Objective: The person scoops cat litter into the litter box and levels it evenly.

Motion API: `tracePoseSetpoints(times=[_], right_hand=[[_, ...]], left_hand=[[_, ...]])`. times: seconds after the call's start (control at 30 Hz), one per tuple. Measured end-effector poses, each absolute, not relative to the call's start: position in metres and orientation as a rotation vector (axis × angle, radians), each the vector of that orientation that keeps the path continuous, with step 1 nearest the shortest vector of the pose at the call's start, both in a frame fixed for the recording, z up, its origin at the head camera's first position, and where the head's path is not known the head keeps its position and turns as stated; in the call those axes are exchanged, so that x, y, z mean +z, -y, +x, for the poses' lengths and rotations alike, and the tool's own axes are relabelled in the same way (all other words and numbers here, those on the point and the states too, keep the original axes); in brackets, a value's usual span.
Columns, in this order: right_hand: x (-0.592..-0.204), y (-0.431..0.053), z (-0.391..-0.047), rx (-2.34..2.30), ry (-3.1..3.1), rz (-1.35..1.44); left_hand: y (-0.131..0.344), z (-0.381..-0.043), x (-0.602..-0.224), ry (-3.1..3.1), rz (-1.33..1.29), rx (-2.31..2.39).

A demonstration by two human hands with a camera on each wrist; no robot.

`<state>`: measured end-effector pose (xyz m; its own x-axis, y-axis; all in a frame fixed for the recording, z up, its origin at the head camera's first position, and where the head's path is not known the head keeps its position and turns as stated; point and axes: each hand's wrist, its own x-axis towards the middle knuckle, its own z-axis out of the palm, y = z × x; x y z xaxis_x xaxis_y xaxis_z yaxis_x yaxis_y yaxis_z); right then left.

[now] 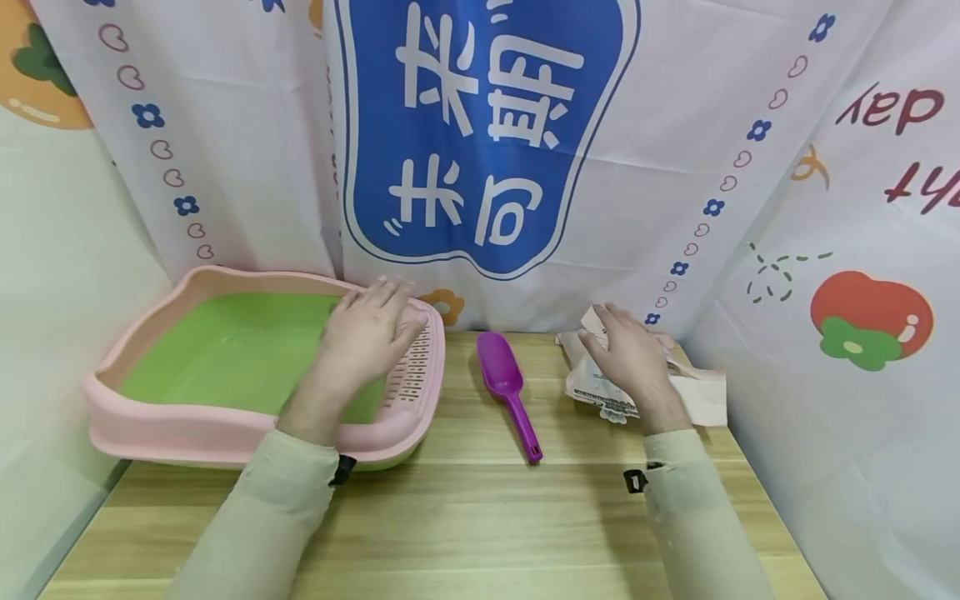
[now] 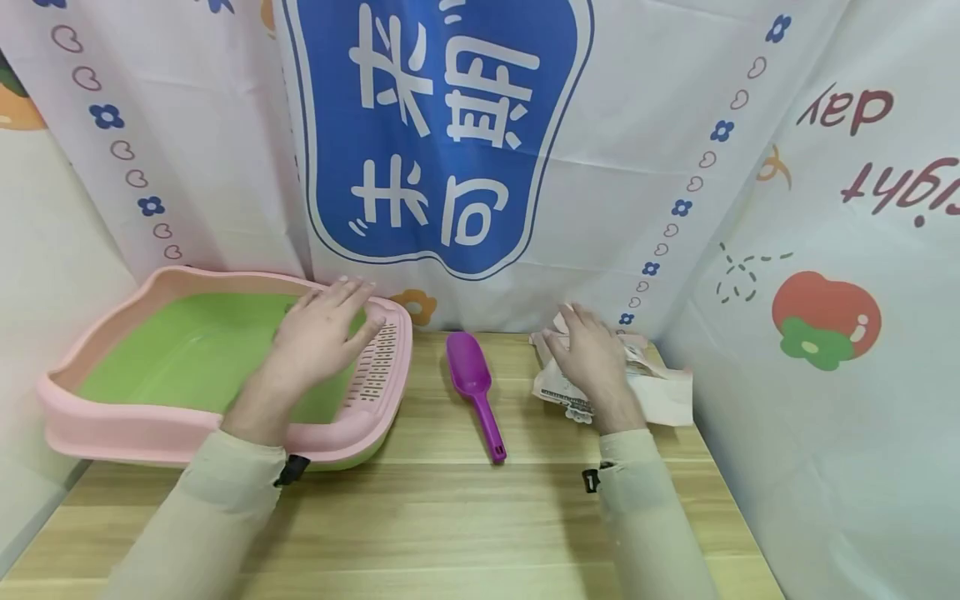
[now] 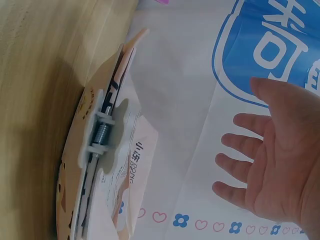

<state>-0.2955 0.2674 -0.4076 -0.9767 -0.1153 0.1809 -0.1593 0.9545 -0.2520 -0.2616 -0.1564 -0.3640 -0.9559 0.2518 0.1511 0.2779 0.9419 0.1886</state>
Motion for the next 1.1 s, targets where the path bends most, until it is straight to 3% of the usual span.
tracePoseSetpoints(times=[1.1], right_hand=[[-0.449, -0.291, -0.27, 0.524, 3.054, 0.207]], left_hand=[[0.082, -0.232, -0.393, 2.836, -0.735, -0.185]])
